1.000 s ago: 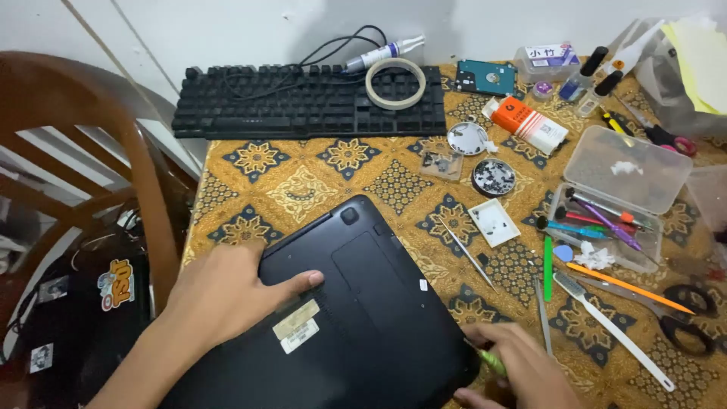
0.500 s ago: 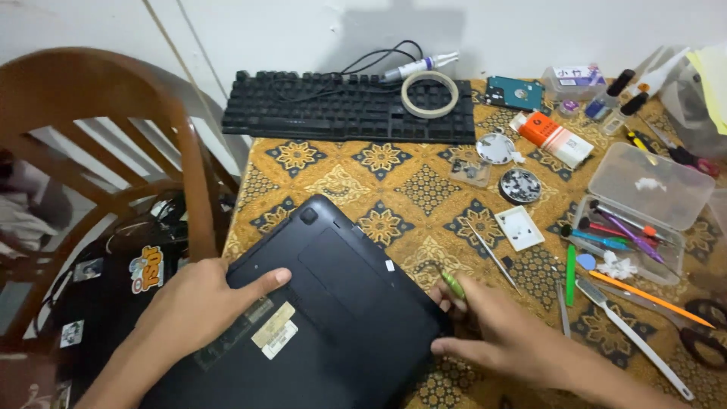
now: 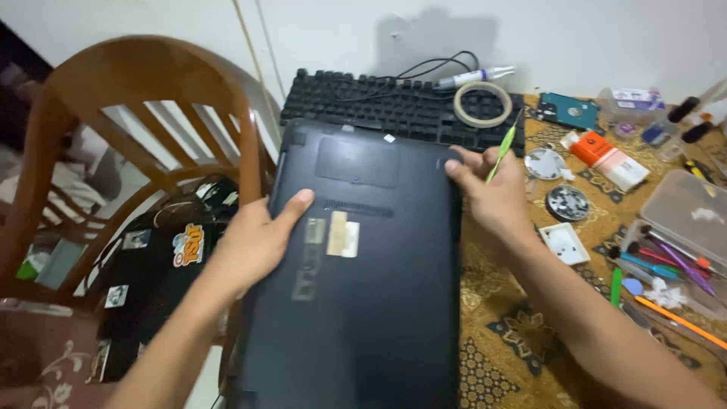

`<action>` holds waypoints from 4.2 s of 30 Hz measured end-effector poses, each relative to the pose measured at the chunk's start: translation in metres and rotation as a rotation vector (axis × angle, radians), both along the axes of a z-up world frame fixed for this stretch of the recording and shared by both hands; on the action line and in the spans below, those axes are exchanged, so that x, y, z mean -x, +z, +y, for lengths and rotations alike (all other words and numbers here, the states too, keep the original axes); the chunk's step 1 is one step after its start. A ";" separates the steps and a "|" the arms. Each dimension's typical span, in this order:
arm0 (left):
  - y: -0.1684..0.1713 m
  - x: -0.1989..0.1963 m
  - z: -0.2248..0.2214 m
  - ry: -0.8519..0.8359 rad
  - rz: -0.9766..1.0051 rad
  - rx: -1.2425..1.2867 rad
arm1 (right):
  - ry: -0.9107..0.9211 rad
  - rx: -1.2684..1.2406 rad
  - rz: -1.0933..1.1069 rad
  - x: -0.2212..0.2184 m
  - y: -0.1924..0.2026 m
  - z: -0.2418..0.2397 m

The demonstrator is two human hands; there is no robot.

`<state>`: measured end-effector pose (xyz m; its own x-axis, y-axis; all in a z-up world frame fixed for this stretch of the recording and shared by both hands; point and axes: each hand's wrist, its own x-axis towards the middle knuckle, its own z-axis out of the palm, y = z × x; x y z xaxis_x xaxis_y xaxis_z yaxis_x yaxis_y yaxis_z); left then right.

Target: Removing screws from the bottom casing of a laptop using a precision screwdriver to disassemble it.

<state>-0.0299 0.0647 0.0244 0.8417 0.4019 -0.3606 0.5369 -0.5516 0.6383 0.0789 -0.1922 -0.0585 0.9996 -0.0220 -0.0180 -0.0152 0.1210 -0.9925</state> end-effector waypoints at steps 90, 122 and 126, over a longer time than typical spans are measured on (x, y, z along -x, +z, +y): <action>-0.100 0.093 0.033 -0.667 -0.391 -0.048 | 1.122 1.326 -0.882 0.082 0.047 0.053; -0.099 0.106 0.039 -0.663 -0.533 -0.049 | 1.045 2.363 -0.147 0.116 0.087 0.115; -0.094 0.123 0.043 -0.710 -0.509 0.126 | 0.770 1.684 -0.421 0.129 0.051 0.029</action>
<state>-0.1530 0.1075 -0.0696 0.9481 -0.2947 0.1198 -0.2722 -0.5564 0.7851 -0.0497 -0.1636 -0.0076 0.7326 0.6360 -0.2427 0.6541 -0.7563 -0.0074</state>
